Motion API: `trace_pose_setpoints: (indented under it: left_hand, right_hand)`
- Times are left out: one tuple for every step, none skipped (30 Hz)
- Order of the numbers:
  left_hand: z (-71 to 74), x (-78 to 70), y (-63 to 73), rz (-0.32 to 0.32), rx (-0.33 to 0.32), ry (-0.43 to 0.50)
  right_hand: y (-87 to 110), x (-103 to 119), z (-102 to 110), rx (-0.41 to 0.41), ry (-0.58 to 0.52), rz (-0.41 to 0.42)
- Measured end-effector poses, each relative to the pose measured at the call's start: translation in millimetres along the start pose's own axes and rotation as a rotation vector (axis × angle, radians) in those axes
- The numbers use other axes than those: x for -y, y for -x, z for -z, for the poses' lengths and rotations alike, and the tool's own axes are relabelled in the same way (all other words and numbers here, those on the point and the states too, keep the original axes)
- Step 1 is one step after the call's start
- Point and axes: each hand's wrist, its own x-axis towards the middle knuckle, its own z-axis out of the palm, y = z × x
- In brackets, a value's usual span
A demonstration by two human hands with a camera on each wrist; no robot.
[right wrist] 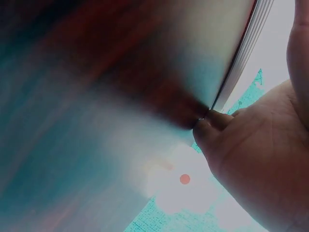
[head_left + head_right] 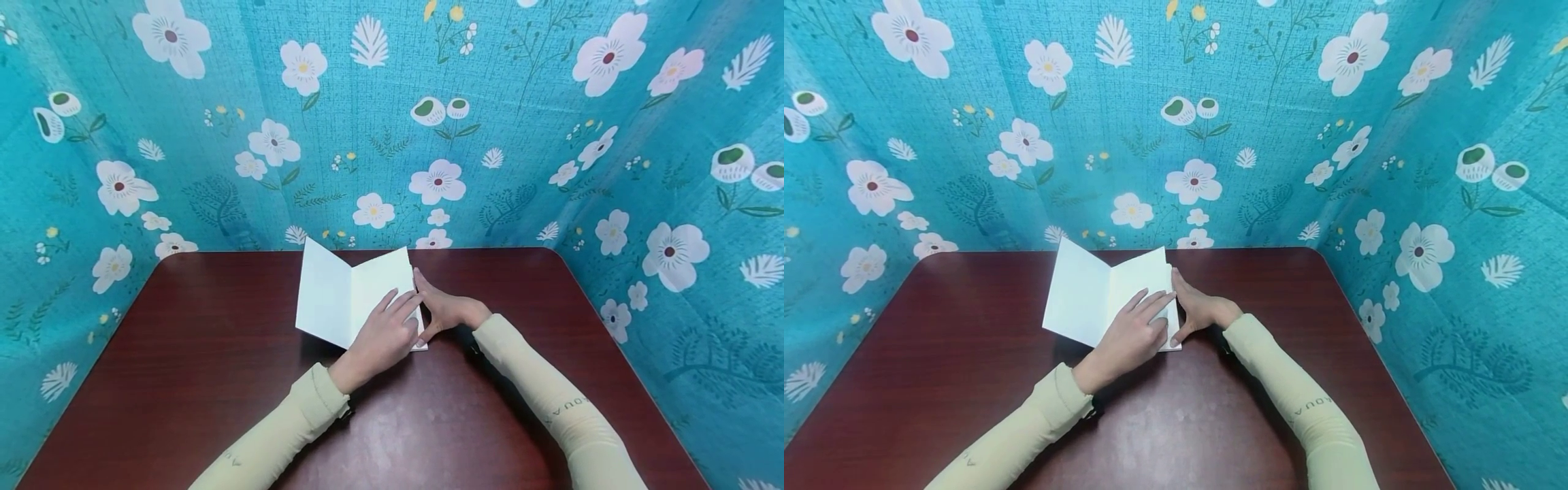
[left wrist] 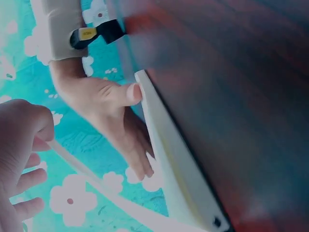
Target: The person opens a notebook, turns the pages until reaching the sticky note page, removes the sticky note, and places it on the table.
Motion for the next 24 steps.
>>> trace_pose_setpoints:
  left_hand:
    - [3.0,1.1,1.4,0.008,-0.021,-0.002]
    - [6.0,2.3,2.9,0.018,-0.043,-0.003]
    - [8.8,3.5,4.4,0.031,-0.062,-0.004]
    - [11.6,4.8,6.1,0.046,-0.081,-0.005]
    - [14.3,6.1,7.5,0.058,-0.101,-0.003]
    - [17.4,7.3,8.9,0.075,-0.121,0.003]
    - [20.4,8.6,10.2,0.089,-0.139,0.013]
    - [23.4,9.8,11.5,0.103,-0.155,0.021]
    - [26.4,11.0,12.7,0.116,-0.169,0.028]
    - [29.3,12.2,14.1,0.126,-0.183,0.030]
    - [32.0,13.3,15.3,0.135,-0.194,0.032]
    - [34.8,14.4,16.8,0.146,-0.203,0.032]
    - [37.1,15.7,18.4,0.154,-0.209,0.031]
    - [39.4,17.0,19.9,0.161,-0.216,0.029]
    - [41.7,18.3,21.4,0.168,-0.224,0.027]
    - [43.7,19.7,22.9,0.175,-0.229,0.024]
    - [45.7,21.2,24.4,0.184,-0.236,0.024]
    - [47.7,22.8,26.0,0.193,-0.245,0.023]
    - [49.5,24.4,27.6,0.201,-0.255,0.024]
    - [51.3,25.9,29.1,0.208,-0.266,0.025]
    - [53.2,27.5,30.7,0.213,-0.280,0.027]
    - [54.7,29.0,32.3,0.218,-0.292,0.030]
    - [56.6,30.4,34.0,0.223,-0.304,0.032]
    - [58.4,31.7,35.7,0.228,-0.312,0.033]
  right_hand:
    - [-0.3,0,0,0.004,0.007,-0.010]
    - [-0.5,-1,-1,0.010,0.015,-0.017]
    - [-0.6,-1,-1,0.015,0.026,-0.022]
    - [-0.4,-1,-1,0.020,0.029,-0.027]
    - [-0.3,-1,-1,0.020,0.029,-0.026]
    - [-0.3,-2,-1,0.018,0.035,-0.021]
    - [-0.3,-2,-2,0.013,0.039,-0.017]
    - [-0.1,-2,-2,0.011,0.038,-0.012]
    - [0.0,-3,-2,0.011,0.041,-0.012]
    - [0.1,-3,-2,0.012,0.043,-0.012]
    - [0.2,-3,-2,0.012,0.045,-0.012]
    - [0.3,-3,-2,0.016,0.047,-0.012]
    - [0.5,-3,-2,0.020,0.046,-0.015]
    - [0.5,-3,-2,0.026,0.048,-0.017]
    - [0.5,-3,-2,0.032,0.051,-0.018]
    - [0.5,-3,-2,0.036,0.050,-0.018]
    - [0.4,-3,-2,0.039,0.049,-0.019]
    - [0.3,-3,-2,0.042,0.051,-0.020]
    - [0.1,-3,-2,0.044,0.050,-0.020]
    - [-0.1,-3,-2,0.043,0.051,-0.021]
    - [-0.1,-3,-2,0.045,0.051,-0.023]
    - [-0.1,-2,-2,0.045,0.050,-0.026]
    - [0.0,-2,-2,0.045,0.049,-0.027]
    - [0.0,-2,-2,0.045,0.049,-0.028]
